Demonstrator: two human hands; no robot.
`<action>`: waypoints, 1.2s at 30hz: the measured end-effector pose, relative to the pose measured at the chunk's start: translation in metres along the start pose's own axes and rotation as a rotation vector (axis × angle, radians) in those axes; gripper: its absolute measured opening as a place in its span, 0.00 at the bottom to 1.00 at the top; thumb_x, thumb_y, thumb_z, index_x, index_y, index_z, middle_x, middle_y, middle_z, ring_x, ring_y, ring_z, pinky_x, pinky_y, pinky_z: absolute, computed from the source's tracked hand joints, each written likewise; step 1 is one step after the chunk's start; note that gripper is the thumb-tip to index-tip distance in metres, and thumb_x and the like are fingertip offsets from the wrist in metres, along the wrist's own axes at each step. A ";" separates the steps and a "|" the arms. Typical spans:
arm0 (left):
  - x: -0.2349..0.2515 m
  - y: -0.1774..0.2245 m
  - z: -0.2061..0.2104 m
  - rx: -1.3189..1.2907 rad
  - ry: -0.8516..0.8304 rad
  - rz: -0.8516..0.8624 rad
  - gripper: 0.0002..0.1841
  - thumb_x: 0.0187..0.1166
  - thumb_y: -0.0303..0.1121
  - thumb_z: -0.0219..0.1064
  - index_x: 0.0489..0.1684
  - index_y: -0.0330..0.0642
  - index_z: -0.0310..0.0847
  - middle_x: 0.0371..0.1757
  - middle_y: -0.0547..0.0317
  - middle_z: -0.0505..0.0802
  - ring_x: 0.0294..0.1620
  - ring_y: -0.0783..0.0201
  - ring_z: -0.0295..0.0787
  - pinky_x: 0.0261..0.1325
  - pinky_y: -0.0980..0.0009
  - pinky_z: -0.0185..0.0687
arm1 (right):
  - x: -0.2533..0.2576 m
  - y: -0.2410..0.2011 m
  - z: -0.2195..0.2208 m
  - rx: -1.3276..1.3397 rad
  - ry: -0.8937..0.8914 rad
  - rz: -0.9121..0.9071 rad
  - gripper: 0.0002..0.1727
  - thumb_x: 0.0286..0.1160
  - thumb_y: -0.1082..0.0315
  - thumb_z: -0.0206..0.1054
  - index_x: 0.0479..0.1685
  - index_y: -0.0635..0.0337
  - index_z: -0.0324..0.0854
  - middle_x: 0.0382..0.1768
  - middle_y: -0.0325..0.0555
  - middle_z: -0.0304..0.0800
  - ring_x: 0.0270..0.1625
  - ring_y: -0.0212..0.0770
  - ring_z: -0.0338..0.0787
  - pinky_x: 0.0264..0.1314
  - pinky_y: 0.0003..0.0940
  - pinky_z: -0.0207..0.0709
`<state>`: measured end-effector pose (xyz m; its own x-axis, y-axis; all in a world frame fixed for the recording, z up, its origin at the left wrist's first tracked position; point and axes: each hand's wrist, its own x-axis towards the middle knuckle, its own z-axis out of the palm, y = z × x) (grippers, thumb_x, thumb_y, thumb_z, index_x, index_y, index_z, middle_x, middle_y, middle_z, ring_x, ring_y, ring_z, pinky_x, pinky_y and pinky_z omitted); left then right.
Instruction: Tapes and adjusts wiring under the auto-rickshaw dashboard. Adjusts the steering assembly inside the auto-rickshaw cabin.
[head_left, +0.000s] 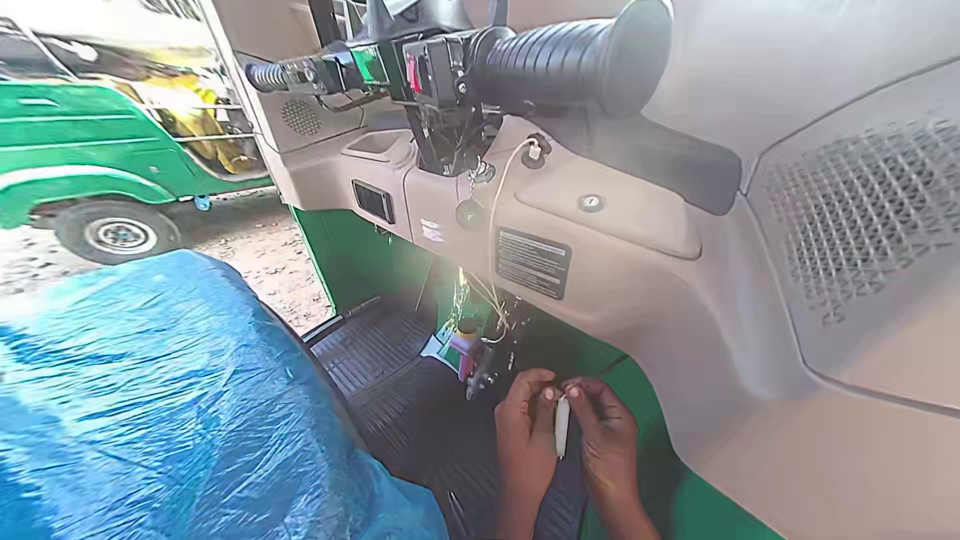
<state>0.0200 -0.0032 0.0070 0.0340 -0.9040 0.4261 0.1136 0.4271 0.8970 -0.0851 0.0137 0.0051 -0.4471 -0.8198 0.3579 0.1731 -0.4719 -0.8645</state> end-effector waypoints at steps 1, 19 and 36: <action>0.001 0.000 -0.001 0.042 0.054 0.029 0.12 0.83 0.25 0.60 0.57 0.35 0.85 0.42 0.58 0.95 0.41 0.64 0.94 0.46 0.66 0.95 | -0.001 -0.002 -0.002 -0.003 -0.013 -0.018 0.04 0.75 0.75 0.70 0.41 0.66 0.87 0.43 0.53 0.93 0.49 0.43 0.92 0.56 0.34 0.88; 0.317 0.128 -0.026 -0.073 0.703 -0.130 0.22 0.89 0.46 0.53 0.57 0.33 0.83 0.53 0.42 0.89 0.53 0.49 0.87 0.55 0.46 0.84 | -0.015 -0.009 -0.016 0.083 0.082 0.206 0.06 0.75 0.76 0.70 0.46 0.70 0.87 0.34 0.53 0.94 0.32 0.42 0.92 0.37 0.35 0.89; 0.353 0.143 -0.073 1.191 -0.011 -0.119 0.31 0.82 0.45 0.66 0.77 0.32 0.70 0.61 0.32 0.88 0.57 0.40 0.90 0.60 0.40 0.84 | -0.016 0.007 -0.022 0.076 0.027 0.185 0.08 0.76 0.70 0.73 0.47 0.65 0.87 0.39 0.48 0.95 0.41 0.42 0.95 0.50 0.38 0.91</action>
<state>0.1203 -0.2632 0.2769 0.0763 -0.9414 0.3285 -0.8759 0.0941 0.4732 -0.0959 0.0307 -0.0146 -0.4244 -0.8864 0.1848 0.3203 -0.3378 -0.8850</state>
